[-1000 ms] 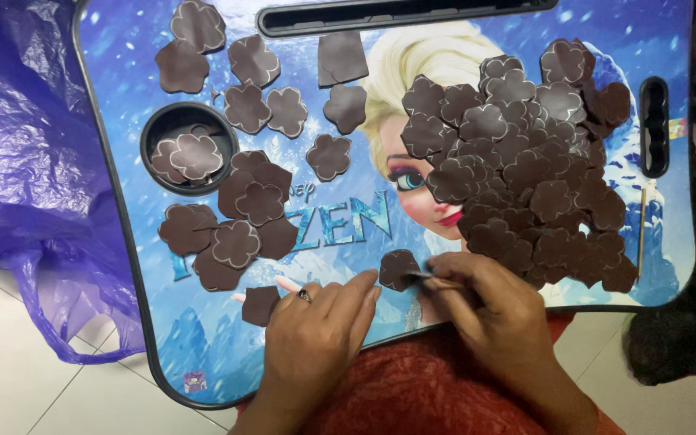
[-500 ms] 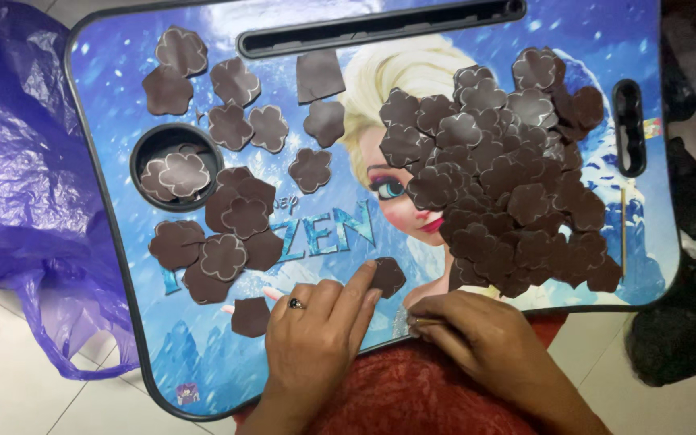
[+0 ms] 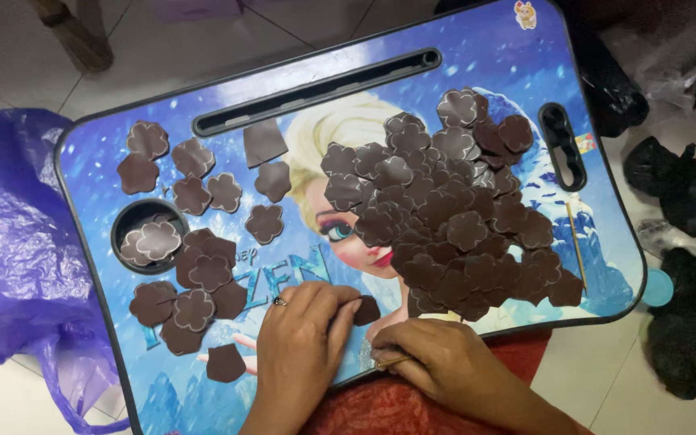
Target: The person uses a small pointed tool to trace or score the edges of flower-shaped paper cutouts on a Frozen-themed tray. They repeatedly pick up cutouts, trace their outlines, and place them back on the tray or into a small container.
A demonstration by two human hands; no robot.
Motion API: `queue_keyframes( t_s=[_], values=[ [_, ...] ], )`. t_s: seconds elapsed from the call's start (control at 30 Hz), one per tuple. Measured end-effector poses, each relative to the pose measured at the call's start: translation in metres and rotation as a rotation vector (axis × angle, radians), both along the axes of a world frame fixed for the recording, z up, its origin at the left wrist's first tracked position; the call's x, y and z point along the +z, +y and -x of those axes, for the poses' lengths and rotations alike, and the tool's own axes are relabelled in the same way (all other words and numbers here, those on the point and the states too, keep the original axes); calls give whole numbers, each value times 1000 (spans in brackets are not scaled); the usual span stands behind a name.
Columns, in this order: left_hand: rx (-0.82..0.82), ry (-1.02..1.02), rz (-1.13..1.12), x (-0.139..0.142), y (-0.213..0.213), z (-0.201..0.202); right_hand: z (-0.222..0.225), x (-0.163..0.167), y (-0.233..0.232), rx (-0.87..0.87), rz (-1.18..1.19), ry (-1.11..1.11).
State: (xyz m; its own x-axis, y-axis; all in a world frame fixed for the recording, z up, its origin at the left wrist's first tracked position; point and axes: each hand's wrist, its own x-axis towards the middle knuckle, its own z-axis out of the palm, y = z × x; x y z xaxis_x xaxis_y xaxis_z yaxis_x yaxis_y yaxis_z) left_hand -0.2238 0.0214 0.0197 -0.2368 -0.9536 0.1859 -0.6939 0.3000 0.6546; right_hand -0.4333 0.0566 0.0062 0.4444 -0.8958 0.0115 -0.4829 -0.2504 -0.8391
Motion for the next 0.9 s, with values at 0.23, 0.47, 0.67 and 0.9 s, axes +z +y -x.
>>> queue_keyframes(
  t_s=[0.23,0.47,0.67,0.9],
  values=[
    [-43,119,-19,-41,-53,228,203,-50,-14,41,-98,-32],
    [30,140,32,-82,-2,327,306,-87,45,22,-90,-60],
    [266,36,70,-108,31,334,365,-122,45,43,-174,-77],
    [638,-194,135,-133,44,238,336,-138,8,-16,-403,172]
  ],
)
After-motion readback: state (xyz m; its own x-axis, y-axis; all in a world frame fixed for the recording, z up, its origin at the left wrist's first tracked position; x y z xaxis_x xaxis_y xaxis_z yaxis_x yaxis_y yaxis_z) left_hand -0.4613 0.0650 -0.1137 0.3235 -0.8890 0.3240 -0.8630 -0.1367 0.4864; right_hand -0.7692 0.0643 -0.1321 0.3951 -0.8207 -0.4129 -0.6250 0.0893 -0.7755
